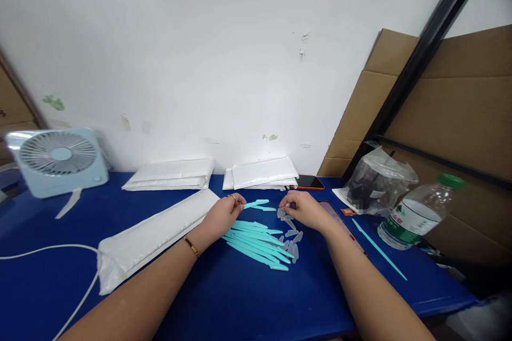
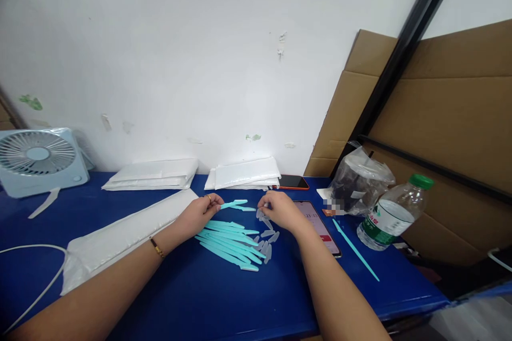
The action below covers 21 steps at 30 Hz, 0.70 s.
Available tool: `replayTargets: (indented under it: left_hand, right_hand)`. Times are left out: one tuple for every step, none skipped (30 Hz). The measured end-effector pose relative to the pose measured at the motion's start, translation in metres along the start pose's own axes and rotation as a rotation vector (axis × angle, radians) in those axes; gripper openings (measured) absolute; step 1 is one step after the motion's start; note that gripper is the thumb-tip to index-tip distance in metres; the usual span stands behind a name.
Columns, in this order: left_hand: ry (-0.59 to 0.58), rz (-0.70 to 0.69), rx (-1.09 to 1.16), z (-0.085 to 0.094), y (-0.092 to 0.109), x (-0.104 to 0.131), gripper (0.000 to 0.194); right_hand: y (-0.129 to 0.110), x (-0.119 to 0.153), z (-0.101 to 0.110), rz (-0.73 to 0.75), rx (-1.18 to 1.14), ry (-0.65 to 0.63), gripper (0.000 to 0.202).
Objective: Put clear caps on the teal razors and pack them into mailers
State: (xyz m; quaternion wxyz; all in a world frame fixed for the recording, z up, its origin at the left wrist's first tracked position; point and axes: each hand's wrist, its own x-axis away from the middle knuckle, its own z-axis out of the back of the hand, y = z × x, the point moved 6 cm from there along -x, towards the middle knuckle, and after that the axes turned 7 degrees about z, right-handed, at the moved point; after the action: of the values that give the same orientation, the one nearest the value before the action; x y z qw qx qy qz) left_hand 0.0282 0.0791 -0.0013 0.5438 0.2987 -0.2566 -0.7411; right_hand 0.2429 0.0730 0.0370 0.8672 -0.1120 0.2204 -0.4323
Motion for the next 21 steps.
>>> replayTargets:
  left_hand:
    - [0.004,-0.001,0.010,0.000,0.000,0.000,0.023]
    - [0.007,-0.002,0.016,0.001,0.001,-0.001,0.025]
    - [0.011,-0.003,0.018,0.001,0.001,-0.001,0.026]
    - [0.012,-0.005,0.020,0.002,0.002,-0.001,0.027]
    - [0.011,-0.007,0.022,0.002,0.002,-0.001,0.027]
    - [0.008,-0.007,0.023,0.002,0.003,0.000,0.027]
    - [0.005,-0.008,0.023,0.002,0.003,0.000,0.027]
    - [0.004,-0.011,0.023,0.002,0.003,0.000,0.027]
    - [0.004,-0.016,0.024,0.002,0.002,0.000,0.027]
    - [0.004,-0.021,0.024,0.001,0.002,0.000,0.026]
    - [0.003,-0.025,0.022,0.000,0.001,0.000,0.026]
    - [0.003,-0.027,0.019,0.000,0.001,0.000,0.026]
    - [0.000,-0.026,0.016,-0.001,0.000,0.000,0.026]
    - [-0.004,-0.023,0.011,-0.002,0.000,0.000,0.026]
    - [-0.010,-0.020,0.005,-0.002,0.000,0.000,0.026]
    - [-0.017,-0.016,0.000,-0.003,0.000,0.000,0.027]
    - [-0.023,-0.016,-0.002,-0.003,0.000,0.000,0.027]
    - [-0.027,-0.020,-0.004,-0.003,0.001,0.000,0.028]
    - [-0.028,-0.027,-0.004,-0.003,0.002,0.000,0.028]
    - [-0.025,-0.034,-0.004,-0.003,0.002,0.001,0.028]
    - [-0.024,-0.041,-0.006,-0.003,0.003,0.001,0.027]
  right_hand:
    - [0.005,0.000,0.002,-0.024,0.040,0.019,0.015]
    - [0.010,0.000,0.003,-0.041,0.064,0.032,0.016]
    - [0.013,0.000,0.002,-0.051,0.075,0.039,0.016]
    - [0.015,0.000,0.001,-0.055,0.079,0.045,0.016]
    - [0.016,0.000,-0.002,-0.058,0.079,0.047,0.016]
    - [0.017,0.000,-0.004,-0.063,0.077,0.046,0.018]
    - [0.018,0.000,-0.007,-0.073,0.076,0.041,0.021]
    - [0.019,0.001,-0.010,-0.083,0.073,0.034,0.024]
    - [0.019,0.001,-0.012,-0.093,0.066,0.030,0.026]
    - [0.019,0.001,-0.012,-0.098,0.055,0.032,0.027]
    - [0.019,0.002,-0.011,-0.097,0.036,0.039,0.025]
    - [0.018,0.003,-0.009,-0.085,0.006,0.043,0.023]
    - [0.016,0.004,-0.007,-0.067,-0.040,0.033,0.021]
    - [0.014,0.005,-0.006,-0.048,-0.101,-0.003,0.020]
    - [0.011,0.007,-0.007,-0.028,-0.172,-0.078,0.020]
    - [0.008,0.010,-0.009,-0.009,-0.240,-0.183,0.022]
    - [0.004,0.013,-0.012,0.006,-0.294,-0.299,0.024]
    - [0.001,0.017,-0.015,0.016,-0.321,-0.401,0.026]
    - [-0.001,0.020,-0.016,0.019,-0.321,-0.472,0.028]
    - [-0.002,0.022,-0.016,0.020,-0.303,-0.511,0.030]
    - [-0.003,0.023,-0.016,0.018,-0.278,-0.521,0.030]
